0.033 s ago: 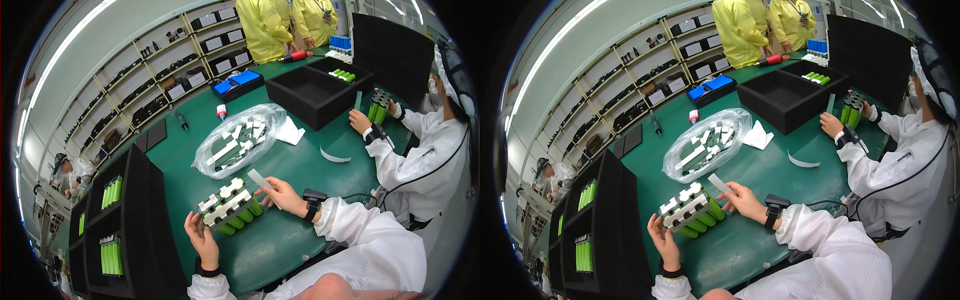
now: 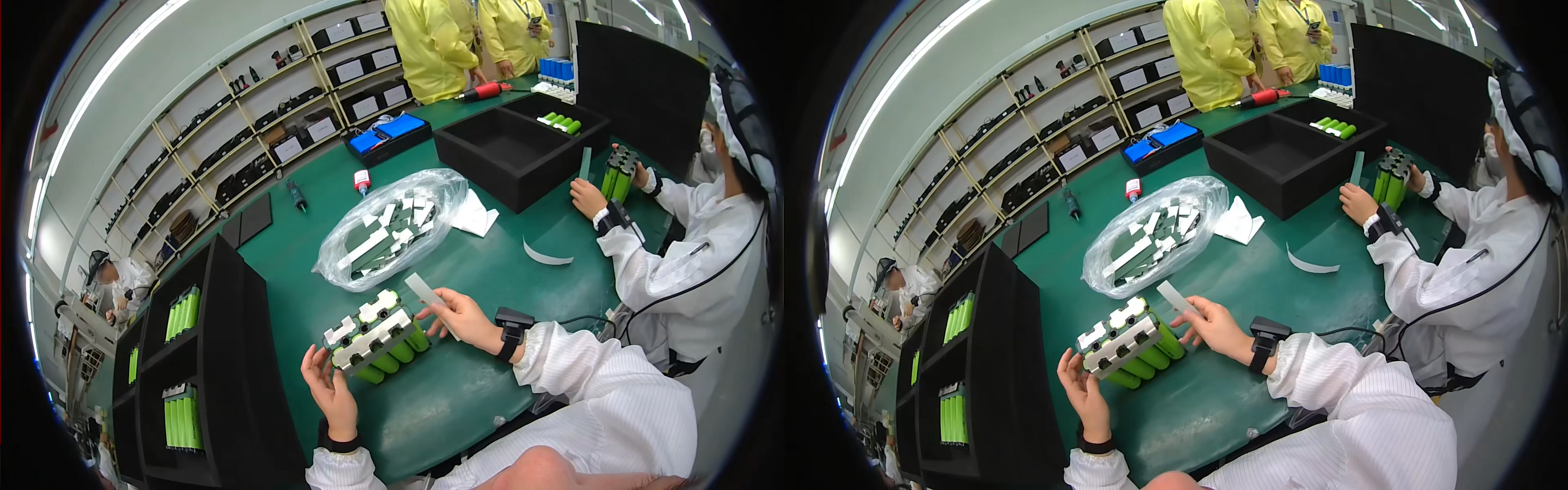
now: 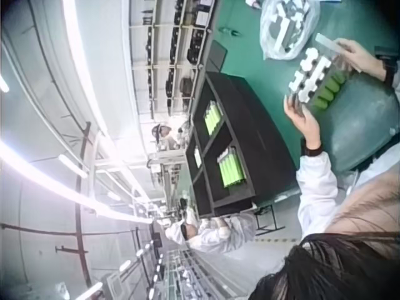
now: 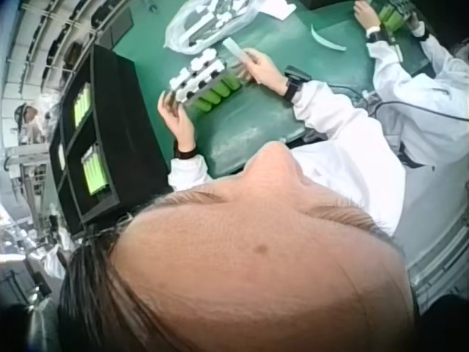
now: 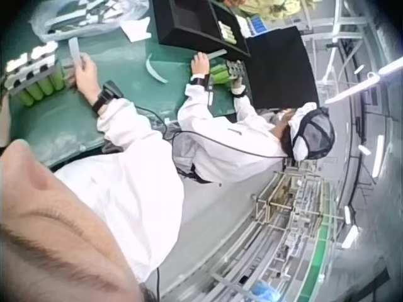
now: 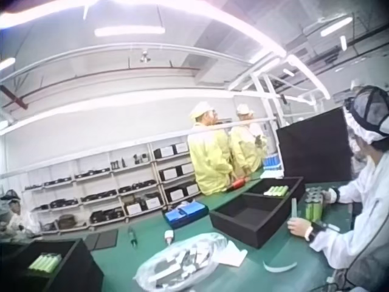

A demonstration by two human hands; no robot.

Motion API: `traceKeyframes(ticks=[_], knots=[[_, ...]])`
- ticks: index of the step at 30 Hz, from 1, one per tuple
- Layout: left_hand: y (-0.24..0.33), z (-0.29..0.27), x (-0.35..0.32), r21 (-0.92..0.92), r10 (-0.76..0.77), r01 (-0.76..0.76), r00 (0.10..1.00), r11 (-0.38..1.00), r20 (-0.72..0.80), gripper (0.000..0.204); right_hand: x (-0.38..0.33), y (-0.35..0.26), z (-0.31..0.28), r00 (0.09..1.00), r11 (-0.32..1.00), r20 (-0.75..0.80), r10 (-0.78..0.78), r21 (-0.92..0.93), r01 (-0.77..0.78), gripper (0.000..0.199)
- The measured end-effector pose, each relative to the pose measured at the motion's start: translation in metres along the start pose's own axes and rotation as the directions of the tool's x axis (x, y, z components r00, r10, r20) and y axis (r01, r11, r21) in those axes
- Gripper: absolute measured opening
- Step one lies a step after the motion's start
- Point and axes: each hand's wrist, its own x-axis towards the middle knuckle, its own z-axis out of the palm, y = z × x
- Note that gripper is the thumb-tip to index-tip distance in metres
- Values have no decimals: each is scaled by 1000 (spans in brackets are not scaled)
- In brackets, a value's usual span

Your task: Assembling lithium-ion battery packs by placing cells into plastic brackets and applying adhesive strips.

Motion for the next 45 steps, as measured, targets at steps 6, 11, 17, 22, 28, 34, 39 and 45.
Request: traceKeyframes(ticks=[6, 11, 17, 22, 28, 34, 39, 45], knots=[[-1, 0, 2, 17, -7, 7, 1000, 1000, -9, 55, 1, -10, -9, 999, 977, -50, -18, -211, 7, 23], [-2, -2, 3, 5, -25, 25, 1000, 1000, -17, 55, 4, -3, -20, 938, 579, 5, -346, -786, 218, 22], [-2, 0, 3, 29, -17, 18, 1000, 999, -2, 53, 9, 10, -32, 902, 409, 88, -423, -870, 276, 26], [-1, -2, 3, 2, -48, 48, 999, 999, -17, 52, 11, 11, -35, 930, 407, 74, -360, -884, 228, 25], [-3, -2, 3, 6, -46, 46, 999, 999, -9, 51, 12, 14, -34, 947, 445, 54, -316, -873, 199, 24], [-3, -1, 4, 0, -52, 52, 999, 999, -8, 50, 17, 12, -35, 949, 626, -53, -310, -763, 162, 23], [-5, -3, 4, 19, -17, 17, 1000, 1000, -8, 50, 17, 6, -26, 943, 692, -47, -329, -691, 207, 23], [-2, 0, 4, 18, -29, 30, 999, 999, -13, 50, 17, 9, -25, 966, 840, -91, -242, -518, 162, 26]])
